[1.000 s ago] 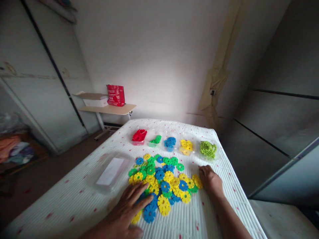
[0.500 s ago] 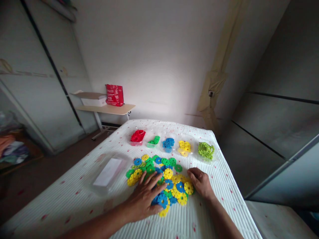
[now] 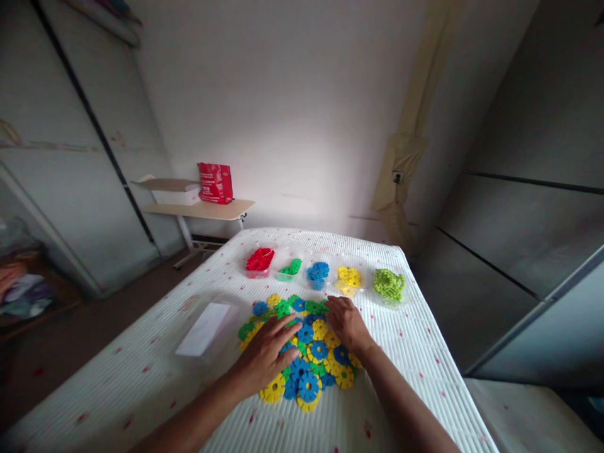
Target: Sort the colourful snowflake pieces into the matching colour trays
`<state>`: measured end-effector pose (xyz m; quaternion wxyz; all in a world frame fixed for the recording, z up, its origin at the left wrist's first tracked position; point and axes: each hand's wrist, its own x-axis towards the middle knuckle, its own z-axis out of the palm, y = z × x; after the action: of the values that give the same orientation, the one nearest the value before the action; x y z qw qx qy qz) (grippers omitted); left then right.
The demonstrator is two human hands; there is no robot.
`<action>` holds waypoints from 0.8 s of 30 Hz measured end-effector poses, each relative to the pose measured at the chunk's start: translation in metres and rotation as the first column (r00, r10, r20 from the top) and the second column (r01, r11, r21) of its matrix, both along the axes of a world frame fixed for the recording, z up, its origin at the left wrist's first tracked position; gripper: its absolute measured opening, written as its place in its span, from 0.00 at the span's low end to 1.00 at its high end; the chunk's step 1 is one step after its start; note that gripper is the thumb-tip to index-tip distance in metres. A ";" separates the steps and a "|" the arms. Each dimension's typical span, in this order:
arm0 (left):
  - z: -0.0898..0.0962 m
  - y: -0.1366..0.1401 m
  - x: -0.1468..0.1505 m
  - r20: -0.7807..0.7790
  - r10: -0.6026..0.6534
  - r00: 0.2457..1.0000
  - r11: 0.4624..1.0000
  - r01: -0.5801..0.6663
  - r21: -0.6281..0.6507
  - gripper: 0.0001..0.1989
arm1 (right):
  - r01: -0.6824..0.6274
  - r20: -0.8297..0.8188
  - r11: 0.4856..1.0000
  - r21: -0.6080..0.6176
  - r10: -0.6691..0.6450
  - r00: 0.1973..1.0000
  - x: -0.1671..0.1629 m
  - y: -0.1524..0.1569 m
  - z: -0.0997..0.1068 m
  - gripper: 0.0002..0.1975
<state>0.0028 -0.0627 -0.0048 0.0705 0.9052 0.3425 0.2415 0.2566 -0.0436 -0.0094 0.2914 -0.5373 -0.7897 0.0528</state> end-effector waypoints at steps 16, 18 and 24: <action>-0.016 0.001 0.000 0.067 0.091 0.994 0.993 -0.096 0.072 0.14 | 0.241 0.078 0.964 -0.114 -0.233 0.969 0.044 -0.016 -0.001 0.18; -0.018 0.004 -0.002 0.096 0.108 0.989 0.989 -0.117 0.087 0.13 | 0.248 0.081 0.960 -0.129 -0.239 0.968 0.039 -0.009 -0.002 0.19; -0.022 0.009 -0.007 0.183 0.140 0.973 0.985 -0.156 0.077 0.12 | 0.247 0.218 0.949 -0.198 -0.204 0.954 0.024 0.012 -0.006 0.21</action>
<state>-0.0040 -0.0536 -0.0265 0.0411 0.8543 0.3901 0.3409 0.2807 -0.0320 -0.0156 0.1548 -0.6563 -0.7365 0.0543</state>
